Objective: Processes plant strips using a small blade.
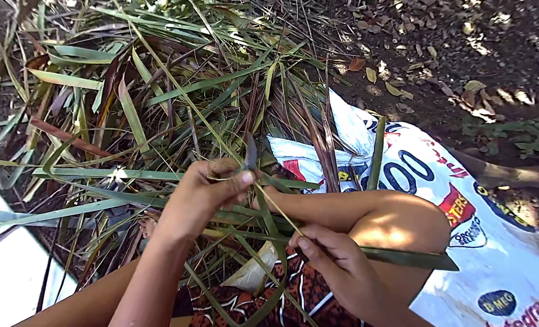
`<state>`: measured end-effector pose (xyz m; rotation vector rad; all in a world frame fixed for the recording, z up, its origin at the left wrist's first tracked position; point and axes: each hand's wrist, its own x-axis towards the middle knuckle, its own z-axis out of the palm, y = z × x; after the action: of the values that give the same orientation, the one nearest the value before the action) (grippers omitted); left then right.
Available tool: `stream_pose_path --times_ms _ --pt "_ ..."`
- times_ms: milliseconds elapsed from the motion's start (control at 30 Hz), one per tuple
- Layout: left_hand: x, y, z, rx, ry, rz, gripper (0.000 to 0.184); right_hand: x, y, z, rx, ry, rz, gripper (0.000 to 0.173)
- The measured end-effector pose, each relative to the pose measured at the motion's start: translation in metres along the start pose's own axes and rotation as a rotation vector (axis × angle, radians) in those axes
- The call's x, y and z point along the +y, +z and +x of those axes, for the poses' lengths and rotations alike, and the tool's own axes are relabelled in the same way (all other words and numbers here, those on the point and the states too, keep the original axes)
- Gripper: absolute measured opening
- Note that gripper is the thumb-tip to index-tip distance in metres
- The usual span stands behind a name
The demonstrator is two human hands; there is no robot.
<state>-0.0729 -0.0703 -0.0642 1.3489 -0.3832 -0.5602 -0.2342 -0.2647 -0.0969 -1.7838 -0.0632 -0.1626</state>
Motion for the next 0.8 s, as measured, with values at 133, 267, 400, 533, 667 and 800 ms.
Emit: stream_pose_path --times_ms 133,267,400,533,667,800 --pt "0.012 -0.028 -0.004 0.112 0.06 -0.033 0.017 0.006 -0.012 -0.017 -0.154 0.086 0.113 0.024" --pt "0.004 -0.016 -0.003 0.118 0.056 -0.017 0.017 0.007 -0.018 -0.018 -0.291 0.214 0.227 0.021" --pt "-0.013 0.011 0.001 0.021 0.052 -0.008 0.016 -0.002 -0.015 0.006 -0.215 0.083 0.118 0.024" --pt "-0.017 0.022 -0.001 -0.134 0.076 -0.029 0.009 -0.009 -0.013 0.028 -0.136 -0.038 0.064 0.024" --pt "-0.012 0.017 -0.004 -0.263 -0.003 -0.111 0.01 -0.01 -0.019 0.021 -0.191 -0.058 0.056 0.028" --pt "-0.012 0.019 -0.004 -0.297 -0.066 -0.105 0.009 -0.009 -0.021 0.008 -0.171 -0.011 0.053 0.028"
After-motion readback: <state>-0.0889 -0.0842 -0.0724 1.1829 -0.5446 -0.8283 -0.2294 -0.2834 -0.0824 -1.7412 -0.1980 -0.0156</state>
